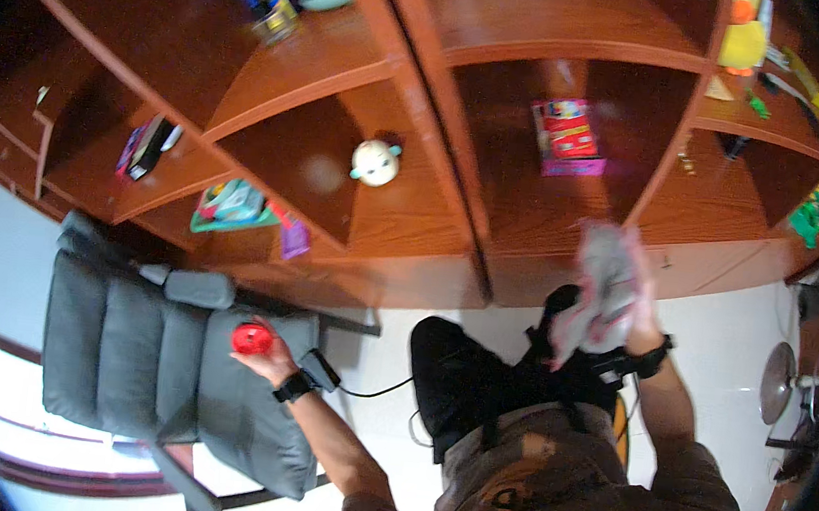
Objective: The person cleans a small toy, a glass jar, a saucer, and a wooden object with a cloth.
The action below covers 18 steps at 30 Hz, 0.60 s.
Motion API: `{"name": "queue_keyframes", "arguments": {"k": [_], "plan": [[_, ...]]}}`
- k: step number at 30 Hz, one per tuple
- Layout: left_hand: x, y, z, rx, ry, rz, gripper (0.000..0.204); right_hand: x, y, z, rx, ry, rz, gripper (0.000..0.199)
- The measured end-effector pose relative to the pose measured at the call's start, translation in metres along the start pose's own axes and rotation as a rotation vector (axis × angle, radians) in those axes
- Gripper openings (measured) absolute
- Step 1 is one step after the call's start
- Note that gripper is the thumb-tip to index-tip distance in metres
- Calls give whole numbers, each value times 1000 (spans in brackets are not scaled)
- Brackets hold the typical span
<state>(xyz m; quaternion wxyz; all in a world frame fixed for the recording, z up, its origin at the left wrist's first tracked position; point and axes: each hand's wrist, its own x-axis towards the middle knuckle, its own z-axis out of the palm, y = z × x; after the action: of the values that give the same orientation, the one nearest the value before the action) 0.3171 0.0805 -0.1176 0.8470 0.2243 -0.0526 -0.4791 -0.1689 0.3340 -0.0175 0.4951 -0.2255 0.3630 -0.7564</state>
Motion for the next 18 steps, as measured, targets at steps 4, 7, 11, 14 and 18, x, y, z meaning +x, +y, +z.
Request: {"name": "queue_keyframes", "arguments": {"k": [4, 7, 11, 14, 18], "plan": [[16, 53, -126, 269, -40, 6, 71, 4, -5, -37, 97, 86, 35, 51], [6, 72, -184, 100, 126, -99, 68, 11, 11, -106, -44, 212, -84, 46], [-7, 67, -181, 54, 455, -106, 51, 13, 19, -173, -79, 259, -105, 45], [32, 138, -175, 323, 244, 121, 49, 19, 21, -171, -86, 133, 42, 44], [49, 113, -101, 1168, 617, 887, 38, 3, 8, -179, -204, 336, -64, 44]]}}
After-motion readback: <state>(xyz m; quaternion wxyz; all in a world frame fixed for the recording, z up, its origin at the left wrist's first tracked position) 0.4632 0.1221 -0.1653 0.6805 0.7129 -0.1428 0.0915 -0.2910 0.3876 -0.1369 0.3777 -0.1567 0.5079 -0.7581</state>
